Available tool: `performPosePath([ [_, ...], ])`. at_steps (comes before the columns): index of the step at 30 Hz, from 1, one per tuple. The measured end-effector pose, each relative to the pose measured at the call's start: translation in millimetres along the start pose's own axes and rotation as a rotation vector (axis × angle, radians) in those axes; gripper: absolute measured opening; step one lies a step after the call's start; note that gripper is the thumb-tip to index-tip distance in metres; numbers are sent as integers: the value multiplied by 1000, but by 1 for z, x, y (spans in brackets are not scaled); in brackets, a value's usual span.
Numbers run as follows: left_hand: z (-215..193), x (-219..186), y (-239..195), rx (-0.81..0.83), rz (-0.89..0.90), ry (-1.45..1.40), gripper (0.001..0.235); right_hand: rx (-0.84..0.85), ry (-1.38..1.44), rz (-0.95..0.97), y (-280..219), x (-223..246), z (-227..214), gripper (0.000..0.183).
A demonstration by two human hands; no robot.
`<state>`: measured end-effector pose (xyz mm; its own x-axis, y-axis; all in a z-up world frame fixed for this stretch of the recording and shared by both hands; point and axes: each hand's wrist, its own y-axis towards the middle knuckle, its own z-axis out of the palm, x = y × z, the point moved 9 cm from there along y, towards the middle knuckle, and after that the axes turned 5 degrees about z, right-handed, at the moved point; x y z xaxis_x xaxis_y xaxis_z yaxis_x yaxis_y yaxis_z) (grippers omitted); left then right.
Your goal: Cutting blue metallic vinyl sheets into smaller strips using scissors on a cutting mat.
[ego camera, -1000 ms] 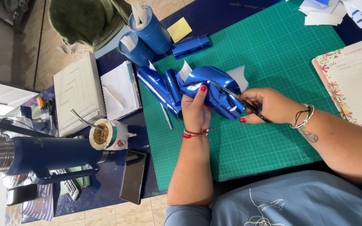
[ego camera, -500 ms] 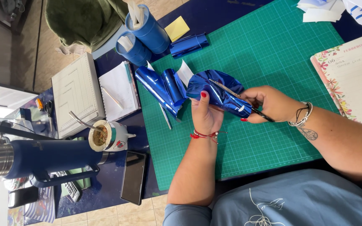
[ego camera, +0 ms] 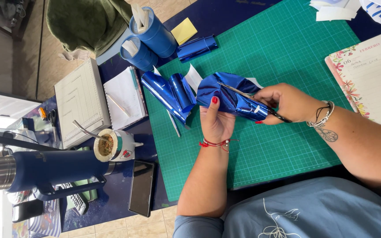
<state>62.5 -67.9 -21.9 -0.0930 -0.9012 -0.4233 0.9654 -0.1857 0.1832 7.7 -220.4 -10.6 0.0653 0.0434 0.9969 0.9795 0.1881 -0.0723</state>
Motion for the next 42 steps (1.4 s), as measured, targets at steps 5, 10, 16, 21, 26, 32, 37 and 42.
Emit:
performPosePath([
  [5, 3, 7, -1, 2, -1, -37, 21, 6, 35, 23, 1, 0, 3, 44],
  [10, 18, 14, -10, 39, -53, -130, 29, 72, 101, 11, 2, 5, 7, 54],
  [16, 51, 15, -15, 71, -121, -215, 22, 133, 116, -6, 3, 10, 5, 54],
  [21, 10, 25, -14, -36, -137, -83, 28, 171, 108, -39, 5, 5, -1, 62],
  [26, -12, 4, 5, -71, -103, 203, 28, 133, 54, -24, 5, 0, -8, 59],
  [32, -7, -57, 33, 154, 115, 1017, 65, 96, -181, 126, 5, -1, -12, 53],
  [37, -3, -58, 32, 257, 10, 1302, 35, 102, -477, 231, 5, -3, -17, 49],
  [42, 19, -31, 12, 291, -399, 974, 19, 131, -547, 227, 4, -12, -19, 56],
])
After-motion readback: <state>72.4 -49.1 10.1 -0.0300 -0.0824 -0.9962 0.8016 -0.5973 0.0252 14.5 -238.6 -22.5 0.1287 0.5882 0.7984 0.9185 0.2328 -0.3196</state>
